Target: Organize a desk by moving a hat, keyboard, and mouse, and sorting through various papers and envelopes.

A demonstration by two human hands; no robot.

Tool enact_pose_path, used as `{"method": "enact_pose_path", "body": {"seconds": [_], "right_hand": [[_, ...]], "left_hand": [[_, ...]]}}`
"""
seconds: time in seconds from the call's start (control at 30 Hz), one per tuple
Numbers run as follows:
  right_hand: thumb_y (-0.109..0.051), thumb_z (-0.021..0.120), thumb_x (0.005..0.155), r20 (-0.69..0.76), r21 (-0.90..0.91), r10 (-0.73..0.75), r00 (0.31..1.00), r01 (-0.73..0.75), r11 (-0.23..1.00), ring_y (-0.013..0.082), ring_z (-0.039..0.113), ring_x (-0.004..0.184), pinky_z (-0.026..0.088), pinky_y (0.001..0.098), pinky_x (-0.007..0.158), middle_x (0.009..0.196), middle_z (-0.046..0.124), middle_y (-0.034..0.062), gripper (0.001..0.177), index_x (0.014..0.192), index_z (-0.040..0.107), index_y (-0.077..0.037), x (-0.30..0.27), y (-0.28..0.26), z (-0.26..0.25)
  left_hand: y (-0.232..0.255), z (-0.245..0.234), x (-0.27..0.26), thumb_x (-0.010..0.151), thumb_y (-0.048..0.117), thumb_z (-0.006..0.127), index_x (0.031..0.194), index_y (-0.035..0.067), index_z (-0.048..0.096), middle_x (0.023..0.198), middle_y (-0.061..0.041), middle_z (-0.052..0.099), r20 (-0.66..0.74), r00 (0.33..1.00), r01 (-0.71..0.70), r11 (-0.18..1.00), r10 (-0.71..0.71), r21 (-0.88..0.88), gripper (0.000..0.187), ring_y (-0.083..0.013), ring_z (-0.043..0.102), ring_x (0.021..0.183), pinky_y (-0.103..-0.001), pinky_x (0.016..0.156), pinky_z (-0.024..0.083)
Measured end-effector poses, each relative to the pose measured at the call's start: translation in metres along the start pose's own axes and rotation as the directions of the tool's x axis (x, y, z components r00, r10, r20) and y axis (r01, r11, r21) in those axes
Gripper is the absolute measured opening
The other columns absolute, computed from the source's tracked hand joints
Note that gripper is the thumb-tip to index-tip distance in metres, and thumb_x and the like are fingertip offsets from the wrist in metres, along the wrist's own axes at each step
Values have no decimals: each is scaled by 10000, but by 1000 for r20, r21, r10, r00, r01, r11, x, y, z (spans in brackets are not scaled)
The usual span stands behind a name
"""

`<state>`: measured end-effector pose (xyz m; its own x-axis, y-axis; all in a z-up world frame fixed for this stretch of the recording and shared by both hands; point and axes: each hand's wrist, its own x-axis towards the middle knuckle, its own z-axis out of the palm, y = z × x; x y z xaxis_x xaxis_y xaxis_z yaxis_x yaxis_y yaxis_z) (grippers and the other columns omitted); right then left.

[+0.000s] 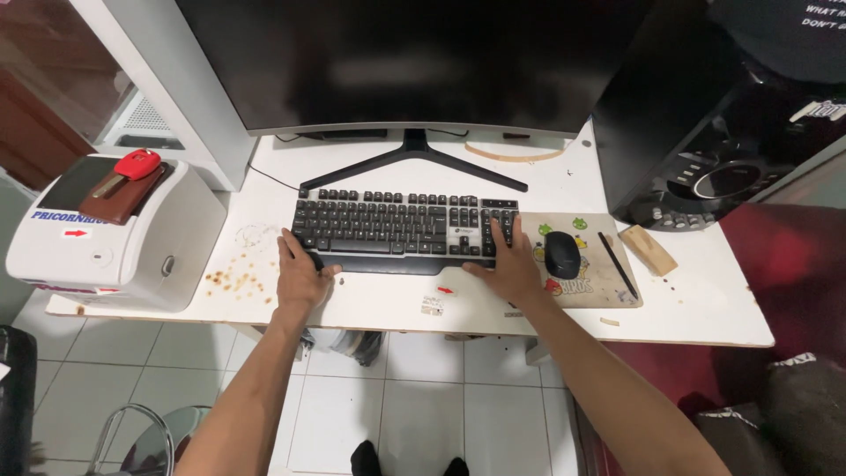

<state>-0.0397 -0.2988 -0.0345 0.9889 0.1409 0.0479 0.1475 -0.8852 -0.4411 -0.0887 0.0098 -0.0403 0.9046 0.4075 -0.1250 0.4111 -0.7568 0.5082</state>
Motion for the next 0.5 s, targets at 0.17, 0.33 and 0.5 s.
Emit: {"method": "enact_pose_path", "body": {"seconds": [0.17,0.33,0.5], "right_hand": [[-484,579,733,-254,42,-127,959,142,989,399,388,1137,307,433,975,1237,334,259,703,1257,365,-67,3,19,8],[-276,535,771,-522,46,-32,853,65,997,322,554,785,424,426,728,763,562,131,240,940,576,-111,0,94,-23],[-337,544,751,-284,-10,570,771,-597,802,339,551,940,463,438,758,956,544,143,366,1040,577,-115,-32,174,-49]], "left_hand": [[54,-15,-36,675,220,663,1311,-52,140,1331,-267,223,-204,961,-162,979,185,121,868,-362,233,1255,-467,1024,213],[85,88,-15,707,206,587,912,117,611,901,-42,582,-182,861,-471,880,475,66,225,-208,545,937,-327,817,433],[145,107,-78,753,295,559,1040,100,567,935,-104,584,232,672,-715,698,704,-45,347,-252,575,893,-340,746,488]]}}
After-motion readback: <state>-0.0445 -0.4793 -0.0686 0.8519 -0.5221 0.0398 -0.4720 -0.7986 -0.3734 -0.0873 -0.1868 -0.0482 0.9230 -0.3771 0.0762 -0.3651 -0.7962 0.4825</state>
